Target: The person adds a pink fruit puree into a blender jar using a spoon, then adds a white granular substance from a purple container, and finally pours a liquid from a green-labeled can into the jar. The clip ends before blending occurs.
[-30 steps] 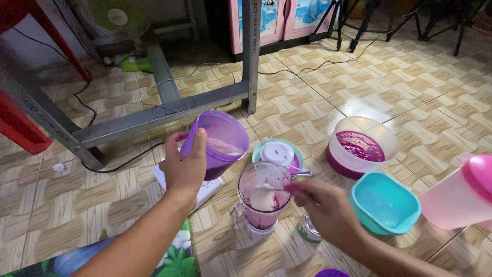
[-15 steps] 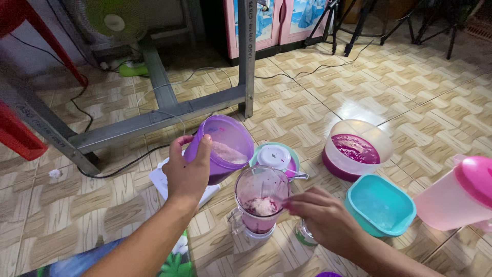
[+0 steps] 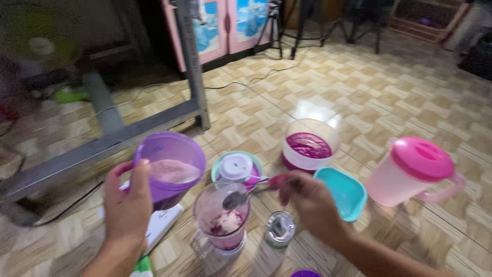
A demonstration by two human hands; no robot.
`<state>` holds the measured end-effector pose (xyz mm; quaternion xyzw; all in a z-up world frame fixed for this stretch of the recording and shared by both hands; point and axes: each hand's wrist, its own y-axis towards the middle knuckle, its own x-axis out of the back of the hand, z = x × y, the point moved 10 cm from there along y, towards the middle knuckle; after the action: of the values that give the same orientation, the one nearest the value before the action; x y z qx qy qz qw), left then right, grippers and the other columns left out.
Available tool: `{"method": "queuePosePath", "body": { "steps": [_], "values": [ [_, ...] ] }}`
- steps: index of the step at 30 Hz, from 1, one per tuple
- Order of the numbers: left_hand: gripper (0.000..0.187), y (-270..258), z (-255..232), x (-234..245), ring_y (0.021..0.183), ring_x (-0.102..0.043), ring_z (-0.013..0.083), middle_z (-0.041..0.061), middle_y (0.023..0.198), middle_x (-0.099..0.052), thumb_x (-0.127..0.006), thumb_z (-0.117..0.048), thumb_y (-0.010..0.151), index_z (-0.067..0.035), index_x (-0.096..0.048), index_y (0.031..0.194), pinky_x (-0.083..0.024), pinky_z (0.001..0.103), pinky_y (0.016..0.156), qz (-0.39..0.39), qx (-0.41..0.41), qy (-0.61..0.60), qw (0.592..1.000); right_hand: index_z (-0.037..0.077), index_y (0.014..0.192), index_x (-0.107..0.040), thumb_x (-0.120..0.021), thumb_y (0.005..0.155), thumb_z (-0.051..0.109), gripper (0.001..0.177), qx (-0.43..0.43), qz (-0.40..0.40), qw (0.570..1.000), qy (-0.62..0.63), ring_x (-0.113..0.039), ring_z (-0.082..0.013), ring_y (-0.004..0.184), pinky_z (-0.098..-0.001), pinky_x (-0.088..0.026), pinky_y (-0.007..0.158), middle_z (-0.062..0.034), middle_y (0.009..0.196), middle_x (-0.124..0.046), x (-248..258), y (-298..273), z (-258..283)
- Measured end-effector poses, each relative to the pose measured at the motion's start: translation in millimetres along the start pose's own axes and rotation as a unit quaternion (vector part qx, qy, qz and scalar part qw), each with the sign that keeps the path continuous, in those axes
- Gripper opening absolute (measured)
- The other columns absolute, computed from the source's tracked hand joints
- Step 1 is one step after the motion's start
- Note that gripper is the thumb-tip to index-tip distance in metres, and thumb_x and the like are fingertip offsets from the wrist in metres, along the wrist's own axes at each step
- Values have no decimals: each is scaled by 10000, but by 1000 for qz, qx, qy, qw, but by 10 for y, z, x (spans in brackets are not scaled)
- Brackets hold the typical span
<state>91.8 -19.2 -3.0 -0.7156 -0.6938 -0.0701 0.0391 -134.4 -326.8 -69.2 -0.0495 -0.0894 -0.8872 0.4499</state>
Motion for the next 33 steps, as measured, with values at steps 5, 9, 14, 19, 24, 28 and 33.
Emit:
{"method": "queuePosePath", "body": {
  "steps": [5,9,14,19,24,28,33],
  "values": [
    [516,-104,-182,-252,1005,-612,173,78,1164,-637,-606,-442,957,-94,-545,1332,-529,331,862,62,30,-111,991,-15,1117,-673,-564,1012,177,244,-114,-155,944,269,-618,-162,739,-315,-529,694,-100,911,-698,1363,61,-951],
    [580,-367,-371,-691,1115,-620,245,153,1292,-574,-504,-452,1013,-74,-424,1446,-562,452,860,148,65,-89,983,-4,1161,-612,-593,1025,210,254,-178,-236,931,213,-582,-143,775,-312,-519,726,-93,997,-704,2024,-248,-1736],
    [586,-749,-637,-1427,1133,-692,282,229,1248,-603,-448,-396,943,-43,-375,1405,-559,436,917,204,85,-86,971,-21,1191,-588,-640,998,272,354,-233,-229,943,58,-597,-200,909,-339,-525,809,-159,1128,-661,2152,-445,-2068],
    [580,-1124,-640,-2075,1091,-737,335,243,1257,-594,-479,-431,972,-87,-402,1432,-586,488,870,278,129,-126,944,-123,1152,-556,-764,922,139,406,189,-173,689,-678,-585,-395,1113,-501,-485,931,-266,1204,-560,1508,-976,-872],
    [558,-1344,-406,-2404,966,-681,219,156,1159,-667,-526,-503,937,-179,-492,1390,-527,381,795,296,166,-94,936,74,1183,-638,-844,803,316,495,41,152,914,-374,-631,-343,1010,-466,-512,860,-122,1097,-661,556,-1483,-1901],
    [544,-1493,-202,-2610,828,-597,150,78,1028,-682,-562,-552,890,-209,-530,1310,-481,348,716,293,207,-57,932,97,1110,-618,-762,882,306,341,-79,246,872,-416,-655,-300,1009,-424,-538,864,-108,1040,-616,264,-1715,-3043],
    [521,-1623,-9,-2774,756,-566,142,77,963,-667,-577,-545,898,-185,-547,1273,-471,328,654,301,223,-66,925,136,1071,-725,-674,891,184,193,-152,238,935,-216,-740,-183,987,-290,-573,860,-60,994,-729,590,-1726,-3771]
  ]
}}
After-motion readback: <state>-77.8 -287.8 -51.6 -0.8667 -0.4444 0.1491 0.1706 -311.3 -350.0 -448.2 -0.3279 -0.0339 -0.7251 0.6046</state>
